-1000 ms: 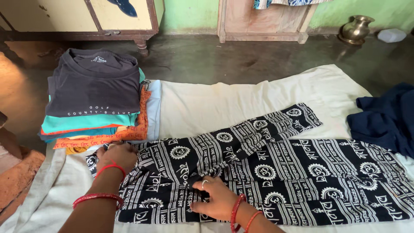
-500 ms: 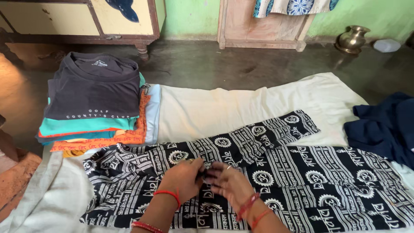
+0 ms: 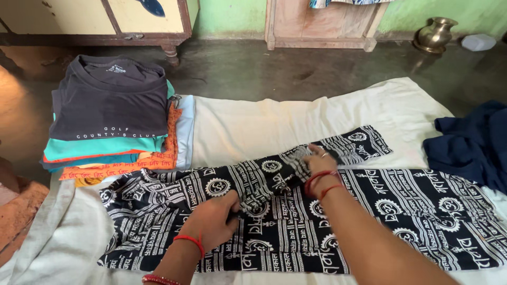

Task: The person folds a black and white patterned cloth and a navy blue sweatshirt on a white sheet laid on the floor. The person smooths and aligns the items by hand, then stacks the folded cloth and begins folding the sweatshirt.

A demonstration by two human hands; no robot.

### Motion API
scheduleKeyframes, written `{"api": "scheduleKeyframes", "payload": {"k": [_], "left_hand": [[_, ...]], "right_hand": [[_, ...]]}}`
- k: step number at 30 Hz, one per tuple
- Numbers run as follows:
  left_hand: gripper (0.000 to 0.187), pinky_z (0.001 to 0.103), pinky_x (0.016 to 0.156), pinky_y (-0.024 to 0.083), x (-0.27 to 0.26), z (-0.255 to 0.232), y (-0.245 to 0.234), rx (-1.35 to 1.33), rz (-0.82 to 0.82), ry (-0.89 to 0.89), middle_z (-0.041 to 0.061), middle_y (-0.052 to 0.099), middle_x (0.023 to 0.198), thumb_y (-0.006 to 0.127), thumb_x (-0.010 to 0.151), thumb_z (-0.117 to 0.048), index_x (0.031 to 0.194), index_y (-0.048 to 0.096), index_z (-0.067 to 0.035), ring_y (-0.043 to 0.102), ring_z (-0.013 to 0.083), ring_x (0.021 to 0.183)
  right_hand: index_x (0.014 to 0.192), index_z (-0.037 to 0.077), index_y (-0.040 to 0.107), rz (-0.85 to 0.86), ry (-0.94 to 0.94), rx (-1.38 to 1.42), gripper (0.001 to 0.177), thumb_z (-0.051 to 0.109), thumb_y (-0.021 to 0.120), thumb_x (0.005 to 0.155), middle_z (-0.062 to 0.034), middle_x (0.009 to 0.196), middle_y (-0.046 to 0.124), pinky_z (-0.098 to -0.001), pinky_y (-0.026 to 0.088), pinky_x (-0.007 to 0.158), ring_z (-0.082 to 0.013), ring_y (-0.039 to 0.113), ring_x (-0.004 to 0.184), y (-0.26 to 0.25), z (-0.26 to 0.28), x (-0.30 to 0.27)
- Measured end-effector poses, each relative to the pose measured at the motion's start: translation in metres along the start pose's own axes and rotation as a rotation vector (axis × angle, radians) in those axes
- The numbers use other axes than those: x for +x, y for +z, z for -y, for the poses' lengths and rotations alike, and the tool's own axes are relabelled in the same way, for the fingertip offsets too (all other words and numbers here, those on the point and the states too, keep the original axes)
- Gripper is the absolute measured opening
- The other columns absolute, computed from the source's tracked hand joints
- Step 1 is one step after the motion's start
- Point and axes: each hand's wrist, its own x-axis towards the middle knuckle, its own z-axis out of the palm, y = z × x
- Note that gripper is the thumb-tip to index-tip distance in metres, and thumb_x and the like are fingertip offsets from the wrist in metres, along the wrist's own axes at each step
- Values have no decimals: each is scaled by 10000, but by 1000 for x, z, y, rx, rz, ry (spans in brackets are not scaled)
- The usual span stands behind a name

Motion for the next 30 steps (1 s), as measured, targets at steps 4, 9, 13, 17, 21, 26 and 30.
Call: {"api": "scheduleKeyframes", "payload": {"k": [4, 9, 13, 17, 21, 26, 30], "left_hand": [[346, 443, 808, 530, -11, 6, 7, 41, 34, 141, 90, 686, 954, 687, 711, -43, 1026, 553, -94, 657, 334, 945], [351, 444, 845, 501, -25, 8, 7, 177, 79, 232, 89, 624, 1021, 667, 703, -29, 1030, 564, -103, 605, 321, 1021], [322, 444, 839, 494, -35, 6, 4, 213, 114, 245, 101, 585, 1022, 676, 695, -58, 1000, 584, -108, 577, 320, 1000], [209, 426, 828, 493, -36, 5, 3, 214, 175, 197, 71, 585, 972, 694, 710, -104, 906, 625, -129, 578, 291, 995], [166, 413, 841, 491, -35, 7, 3, 239, 192, 173, 62, 580, 953, 693, 717, -117, 868, 623, -123, 573, 279, 977], [171, 410, 871, 478, -36, 6, 3, 279, 196, 141, 40, 576, 984, 678, 707, -96, 865, 618, -127, 559, 266, 1007], [205, 417, 871, 461, -37, -2, -1, 290, 194, 172, 44, 574, 1009, 684, 699, -101, 892, 619, -130, 547, 273, 1010]], "right_hand": [[1400, 79, 674, -66, -349, -421, 660, 0, 704, 745, -172, 1356, 705, -327, 483, 1075, -262, 655, 1228, -52, 28, -3], [1504, -14, 496, -183, -827, -465, 772, 22, 727, 768, -214, 1445, 599, -365, 446, 1091, -285, 598, 1260, -117, 33, -68], [1504, 46, 517, -267, -612, -523, 803, 33, 758, 738, -179, 1313, 650, -359, 496, 978, -264, 649, 1110, -161, 14, -110], [1451, 109, 621, -382, -361, -372, 700, 42, 764, 770, -135, 1228, 675, -359, 522, 902, -243, 654, 1007, -186, 6, -117], [1417, 143, 719, -517, -284, -320, 590, 64, 808, 839, -284, 1052, 670, -494, 421, 745, -278, 533, 850, -199, 10, -98], [1341, 143, 727, -498, -546, -250, 559, 41, 733, 792, -146, 1148, 698, -391, 526, 933, -264, 658, 1012, -220, 13, -76], [1405, 113, 713, -662, -513, -740, 621, 63, 783, 789, -276, 1331, 618, -443, 488, 1041, -392, 637, 1168, -243, -2, -85]]}}
